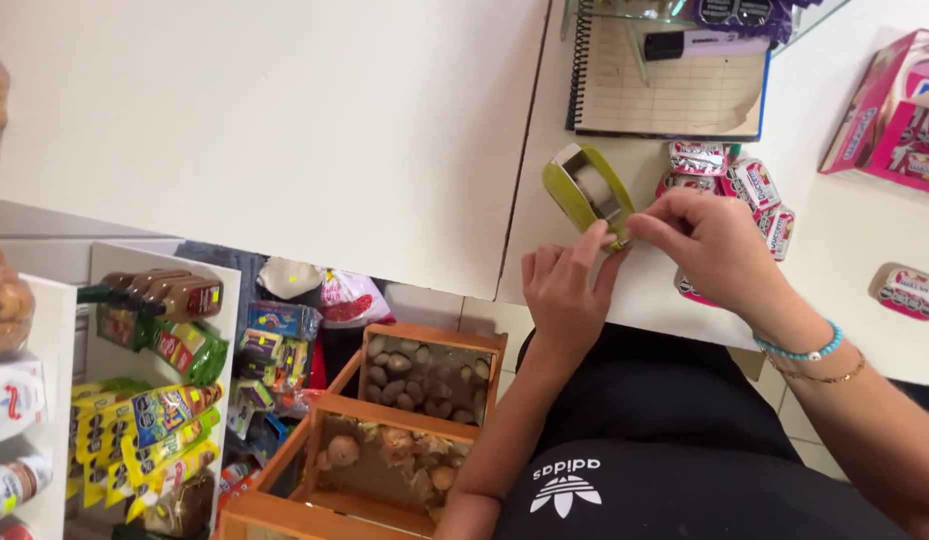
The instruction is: Peeling price labels and applying them to small candy packages at a store counter.
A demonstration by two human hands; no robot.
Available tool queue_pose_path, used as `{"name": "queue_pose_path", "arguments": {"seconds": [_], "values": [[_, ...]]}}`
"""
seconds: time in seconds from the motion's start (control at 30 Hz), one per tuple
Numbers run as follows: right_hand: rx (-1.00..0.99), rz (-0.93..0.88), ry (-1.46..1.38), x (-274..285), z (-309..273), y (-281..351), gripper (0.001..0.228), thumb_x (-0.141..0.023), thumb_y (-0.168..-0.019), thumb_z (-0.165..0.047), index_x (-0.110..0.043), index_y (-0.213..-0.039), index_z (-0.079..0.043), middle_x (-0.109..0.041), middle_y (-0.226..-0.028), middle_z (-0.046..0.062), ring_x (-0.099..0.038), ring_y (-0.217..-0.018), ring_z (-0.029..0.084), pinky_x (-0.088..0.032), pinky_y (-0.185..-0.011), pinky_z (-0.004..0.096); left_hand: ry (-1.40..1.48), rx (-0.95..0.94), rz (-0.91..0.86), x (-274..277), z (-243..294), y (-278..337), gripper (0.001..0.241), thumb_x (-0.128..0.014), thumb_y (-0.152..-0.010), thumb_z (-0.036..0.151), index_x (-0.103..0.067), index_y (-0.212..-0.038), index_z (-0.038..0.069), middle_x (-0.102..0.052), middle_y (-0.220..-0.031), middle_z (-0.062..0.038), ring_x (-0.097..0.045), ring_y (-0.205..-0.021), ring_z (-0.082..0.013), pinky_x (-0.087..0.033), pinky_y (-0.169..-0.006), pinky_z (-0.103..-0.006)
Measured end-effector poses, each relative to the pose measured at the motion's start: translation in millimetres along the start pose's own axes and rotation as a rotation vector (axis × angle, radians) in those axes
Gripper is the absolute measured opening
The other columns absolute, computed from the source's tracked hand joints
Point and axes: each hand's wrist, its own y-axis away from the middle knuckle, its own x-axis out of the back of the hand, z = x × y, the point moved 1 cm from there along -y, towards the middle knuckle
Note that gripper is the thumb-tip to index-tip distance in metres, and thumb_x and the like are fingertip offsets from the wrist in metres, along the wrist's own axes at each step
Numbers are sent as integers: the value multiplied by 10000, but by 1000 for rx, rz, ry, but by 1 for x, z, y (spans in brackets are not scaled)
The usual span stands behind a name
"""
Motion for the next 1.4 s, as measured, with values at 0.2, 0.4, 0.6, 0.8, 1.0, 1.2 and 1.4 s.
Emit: {"name": "queue_pose_path", "arguments": {"seconds": [0.2,0.4,0.6,0.8,1.0,1.2,1.4], "values": [[-102,69,-63,-11,15,21,157,-723,-987,-223,-780,-952,-81,-635,-612,105,-614,-534,198,-505,-579,338,-34,-102,-53,8,1,-14,338,-813,-906,259,-737,-1232,211,-696,-921,62,-526,-715,-158,-448,-673,-302],[-117,58,-367,-39,34,33,168,-616,-1021,-148,-737,-1060,-39,-768,-665,149,-742,-550,226,-610,-604,356,-23,-273,-202,23,1,-21,284,-549,-1053,200,-745,-1251,257,-718,-1096,-4,-552,-768,-200,-469,-751,-319],[-144,255,-668,-93,31,41,139,-507,-1046,-186,-558,-970,-81,-674,-829,73,-696,-711,137,-635,-629,289,-177,-365,-439,36,13,-34,347,-456,-1055,201,-693,-1304,244,-702,-1256,32,-572,-809,-232,-450,-761,-389],[-295,145,-965,-71,2,46,184,-486,-1064,-170,-488,-944,-31,-699,-733,198,-788,-606,295,-684,-500,368,-190,-342,-464,34,19,-33,404,-566,-928,144,-703,-1289,266,-717,-1234,58,-600,-853,-211,-442,-770,-373],[-430,-31,-1102,-100,23,60,210,-519,-1062,-159,-473,-908,-24,-663,-746,197,-705,-573,285,-630,-470,352,-255,-436,-493,28,7,-23,395,-618,-926,225,-690,-1314,243,-739,-1216,34,-640,-886,-193,-449,-747,-362],[-173,102,-960,-25,15,85,165,-547,-1022,-188,-598,-1002,-32,-683,-576,167,-686,-437,253,-511,-376,284,31,-251,-495,46,13,-47,554,-516,-826,-124,-700,-1266,157,-762,-1116,2,-613,-797,-214,-427,-743,-357],[-161,419,-1191,15,62,146,322,-500,-1019,-159,-677,-1182,55,-369,-530,58,-421,-389,204,-364,-379,292,949,479,-920,13,102,-47,444,-645,-937,113,-546,-1364,47,-743,-1203,-137,-690,-1024,-205,-548,-934,-329]]}}
